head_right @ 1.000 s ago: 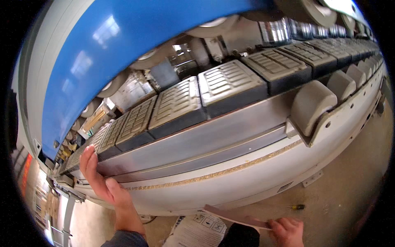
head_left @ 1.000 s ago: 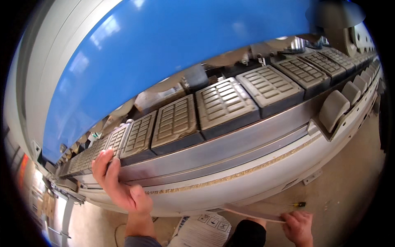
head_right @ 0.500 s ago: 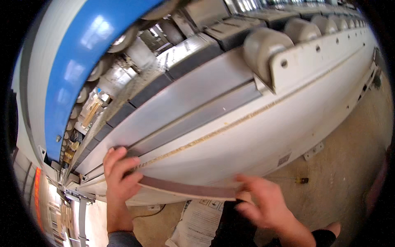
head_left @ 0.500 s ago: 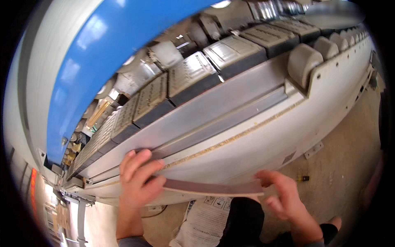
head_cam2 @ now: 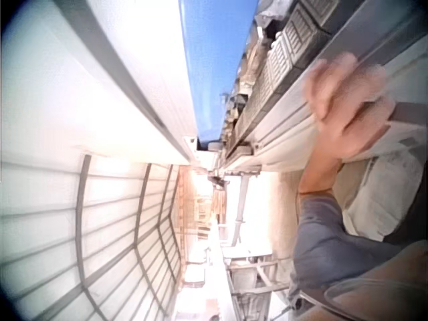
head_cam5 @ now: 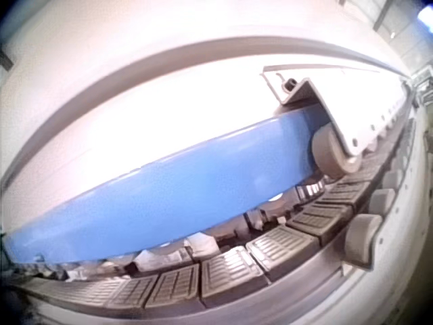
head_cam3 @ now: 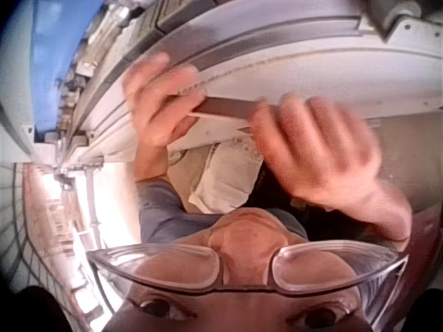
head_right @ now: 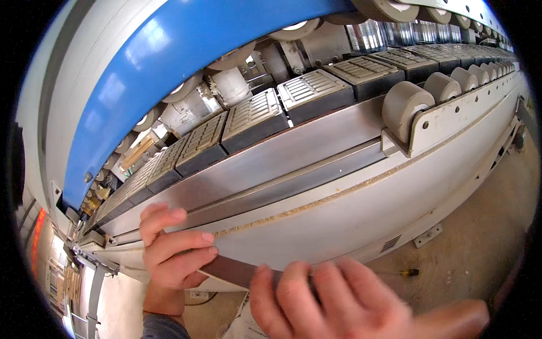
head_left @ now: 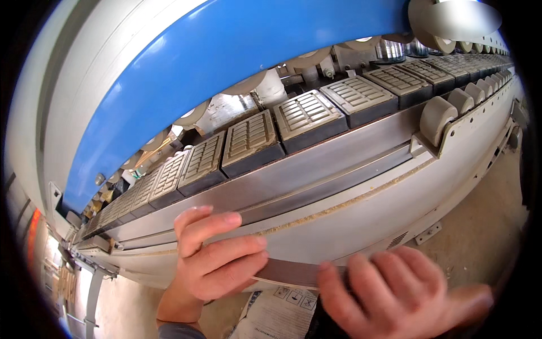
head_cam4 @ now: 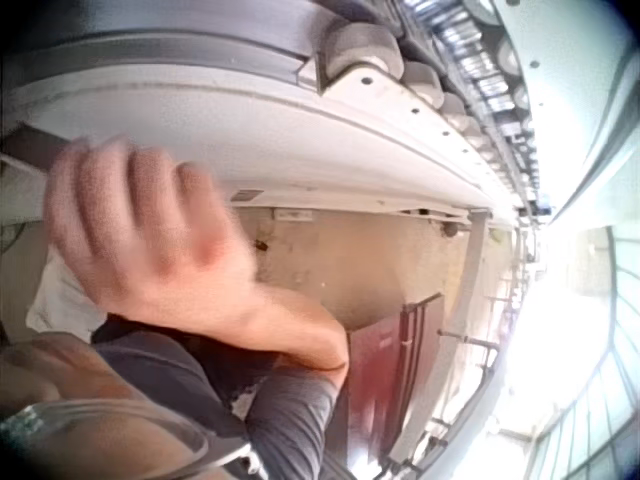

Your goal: The person operates a computer interface for a large industrial machine, then walks to the side of the machine and uses a small scraper and a tool to remove debris from a conveyor track.

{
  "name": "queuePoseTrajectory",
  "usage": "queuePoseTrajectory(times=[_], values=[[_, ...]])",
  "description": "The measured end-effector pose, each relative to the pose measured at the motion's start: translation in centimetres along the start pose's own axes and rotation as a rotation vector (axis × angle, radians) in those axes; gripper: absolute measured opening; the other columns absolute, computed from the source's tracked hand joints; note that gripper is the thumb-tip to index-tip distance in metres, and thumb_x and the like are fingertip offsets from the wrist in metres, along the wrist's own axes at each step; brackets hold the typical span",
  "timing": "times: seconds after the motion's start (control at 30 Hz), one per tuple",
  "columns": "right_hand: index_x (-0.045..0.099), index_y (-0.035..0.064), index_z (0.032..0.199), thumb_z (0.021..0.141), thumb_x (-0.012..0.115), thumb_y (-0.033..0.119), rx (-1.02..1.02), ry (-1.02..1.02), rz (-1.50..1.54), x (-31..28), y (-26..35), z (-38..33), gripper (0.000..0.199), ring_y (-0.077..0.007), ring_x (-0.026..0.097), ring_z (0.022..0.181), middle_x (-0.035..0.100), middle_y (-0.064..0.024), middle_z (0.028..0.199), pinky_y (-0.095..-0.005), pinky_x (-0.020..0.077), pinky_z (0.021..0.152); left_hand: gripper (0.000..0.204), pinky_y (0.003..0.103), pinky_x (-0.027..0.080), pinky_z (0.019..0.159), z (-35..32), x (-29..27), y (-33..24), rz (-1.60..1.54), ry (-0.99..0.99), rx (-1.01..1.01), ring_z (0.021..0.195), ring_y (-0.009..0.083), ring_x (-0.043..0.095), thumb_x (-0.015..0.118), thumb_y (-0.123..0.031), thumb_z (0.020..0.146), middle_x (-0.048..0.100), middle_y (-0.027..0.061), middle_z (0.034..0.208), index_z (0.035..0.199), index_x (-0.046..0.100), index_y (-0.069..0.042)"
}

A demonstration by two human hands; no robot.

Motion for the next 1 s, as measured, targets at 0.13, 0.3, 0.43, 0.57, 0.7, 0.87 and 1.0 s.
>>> queuePoseTrajectory(times=[0.13, 0.3, 0.43, 0.57, 0.7, 0.87, 1.0], values=[[0.066, 0.0030, 0.111, 0.082, 0.067, 0.006, 0.045, -0.131, -0.166, 2.9, -3.7, -1.6, 0.029, -0.0268, 0.060, 0.073, 0.061, -0.0164, 0.092, -0.0396, 0.0509, 0.065, 0.053, 0.053, 0.037, 0.108, -3.7, -1.0, 3.0, 0.317, -0.420, -0.322, 0.124, 0.0346, 0.053, 0.065, -0.047, 0.092, 0.062, 0.0147, 0.129, 0.124, 0.064, -0.005], [0.065, -0.0026, 0.109, 0.082, 0.063, -0.009, 0.246, -0.095, -0.394, 0.3, -6.1, 2.3, 0.028, -0.0300, 0.059, 0.076, 0.058, -0.0168, 0.089, -0.0354, 0.0488, 0.070, 0.084, 0.051, 0.028, 0.115, -6.2, -1.1, 4.4, 0.629, -0.123, -0.499, 0.130, 0.0372, 0.047, 0.047, -0.066, 0.095, 0.056, 0.0204, 0.137, 0.139, 0.050, 0.005], [0.066, -0.0039, 0.106, 0.082, 0.063, -0.012, 0.355, -0.052, -0.473, 0.9, -5.6, 6.0, 0.026, -0.0290, 0.058, 0.075, 0.056, -0.0146, 0.085, -0.0346, 0.0474, 0.069, 0.085, 0.051, 0.027, 0.116, -6.0, -2.7, 4.7, 0.555, -0.020, -0.478, 0.134, 0.0369, 0.044, 0.051, -0.064, 0.091, 0.054, 0.0214, 0.140, 0.141, 0.049, 0.006], [0.069, -0.0029, 0.102, 0.083, 0.067, -0.005, 0.383, -0.066, -0.512, 2.4, -5.6, 8.3, 0.020, -0.0319, 0.062, 0.072, 0.061, -0.0161, 0.083, -0.0371, 0.0476, 0.067, 0.087, 0.049, 0.027, 0.118, -6.5, -2.5, 3.8, 0.540, 0.044, -0.579, 0.139, 0.0385, 0.042, 0.054, -0.059, 0.089, 0.051, 0.0240, 0.144, 0.145, 0.044, 0.007], [0.070, -0.0031, 0.098, 0.085, 0.069, 0.002, 0.444, -0.131, -0.475, 3.8, -5.3, 10.0, 0.014, -0.0322, 0.065, 0.073, 0.067, -0.0190, 0.085, -0.0376, 0.0497, 0.070, 0.096, 0.048, 0.028, 0.118, -7.3, -4.6, 3.8, 0.544, 0.194, -0.617, 0.143, 0.0393, 0.039, 0.057, -0.062, 0.085, 0.046, 0.0255, 0.150, 0.150, 0.037, 0.007], [0.070, -0.0038, 0.095, 0.085, 0.070, 0.003, 0.521, -0.125, -0.431, 4.8, -5.4, 9.9, 0.012, -0.0294, 0.064, 0.071, 0.067, -0.0179, 0.082, -0.0360, 0.0492, 0.069, 0.101, 0.048, 0.029, 0.118, -7.7, -2.9, 4.2, 0.566, 0.260, -0.665, 0.146, 0.0374, 0.036, 0.059, -0.063, 0.082, 0.043, 0.0250, 0.153, 0.151, 0.035, 0.006], [0.069, -0.0046, 0.093, 0.086, 0.071, 0.004, 0.561, -0.176, -0.276, 4.5, -6.1, 9.6, 0.012, -0.0260, 0.062, 0.068, 0.066, -0.0161, 0.078, -0.0343, 0.0483, 0.067, 0.101, 0.050, 0.029, 0.118, -7.6, -3.4, 4.0, 0.552, 0.234, -0.648, 0.146, 0.0395, 0.035, 0.058, -0.063, 0.083, 0.042, 0.0275, 0.152, 0.151, 0.034, 0.008]])
Point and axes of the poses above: each hand's wrist, its own z-axis towards the middle knuckle, its own x-axis out of the palm, y = z × x, the point moved 1 cm from there along z, towards the middle knuckle
